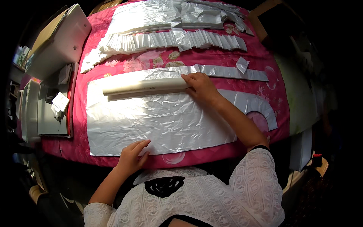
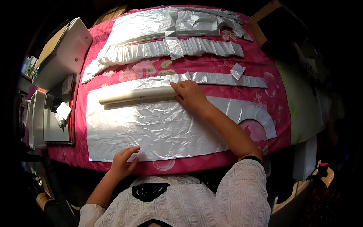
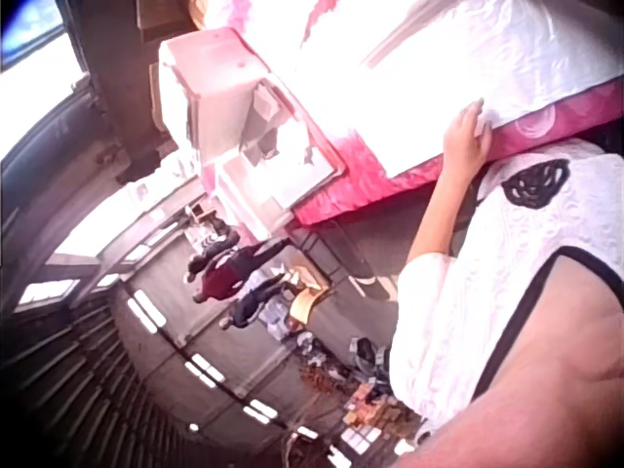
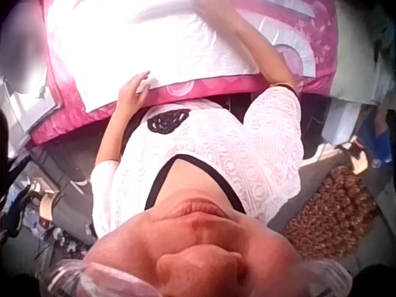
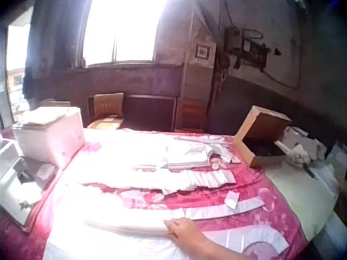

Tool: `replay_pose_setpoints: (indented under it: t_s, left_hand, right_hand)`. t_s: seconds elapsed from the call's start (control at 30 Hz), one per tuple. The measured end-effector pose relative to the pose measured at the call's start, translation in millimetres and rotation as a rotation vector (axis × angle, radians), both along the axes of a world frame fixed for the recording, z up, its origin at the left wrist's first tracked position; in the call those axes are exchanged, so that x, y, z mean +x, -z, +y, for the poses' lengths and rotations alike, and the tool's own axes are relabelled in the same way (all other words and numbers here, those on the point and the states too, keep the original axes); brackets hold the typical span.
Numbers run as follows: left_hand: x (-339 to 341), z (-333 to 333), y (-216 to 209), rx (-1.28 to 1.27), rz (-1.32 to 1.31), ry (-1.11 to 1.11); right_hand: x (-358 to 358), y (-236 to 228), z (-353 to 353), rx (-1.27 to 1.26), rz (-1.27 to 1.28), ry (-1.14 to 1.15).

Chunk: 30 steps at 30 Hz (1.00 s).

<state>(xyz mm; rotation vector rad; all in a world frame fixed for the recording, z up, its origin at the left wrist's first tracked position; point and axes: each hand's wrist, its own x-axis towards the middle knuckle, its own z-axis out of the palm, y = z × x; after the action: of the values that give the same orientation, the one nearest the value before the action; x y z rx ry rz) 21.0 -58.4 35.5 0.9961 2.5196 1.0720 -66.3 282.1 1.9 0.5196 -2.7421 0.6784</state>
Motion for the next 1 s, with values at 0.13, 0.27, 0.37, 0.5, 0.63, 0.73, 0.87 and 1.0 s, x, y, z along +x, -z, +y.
replay_pose_setpoints:
  t_s: [0.13,0.27,0.37,0.5,0.63,0.73,0.87,1.0]
  left_hand:
    - [-11,20,5,-0.031,0.066,0.059]
    - [-14,43,22,-0.005,0.141,-0.054]
    - [-18,65,39,-0.013,0.188,-0.042]
    - [-10,90,45,-0.032,0.164,0.017]
    - [8,107,40,-0.022,0.168,0.042]
    - [24,117,39,0.004,0.142,0.067]
    - [32,127,27,-0.029,0.121,0.071]
    - [33,131,18,0.028,0.152,0.072]
  right_hand:
    - [52,-19,-23,0.06,-0.186,0.169]
    - [131,-25,-76,-0.079,-0.452,0.264]
    - [157,-3,-88,-0.092,-0.209,0.053]
    - [153,15,-28,0.099,-0.159,0.164]
    - [155,25,100,0.122,-0.058,0.485]
    - [191,29,183,0.204,0.006,0.884]
    - [214,28,201,0.214,0.124,0.949]
    - [183,5,129,0.078,0.302,0.795]
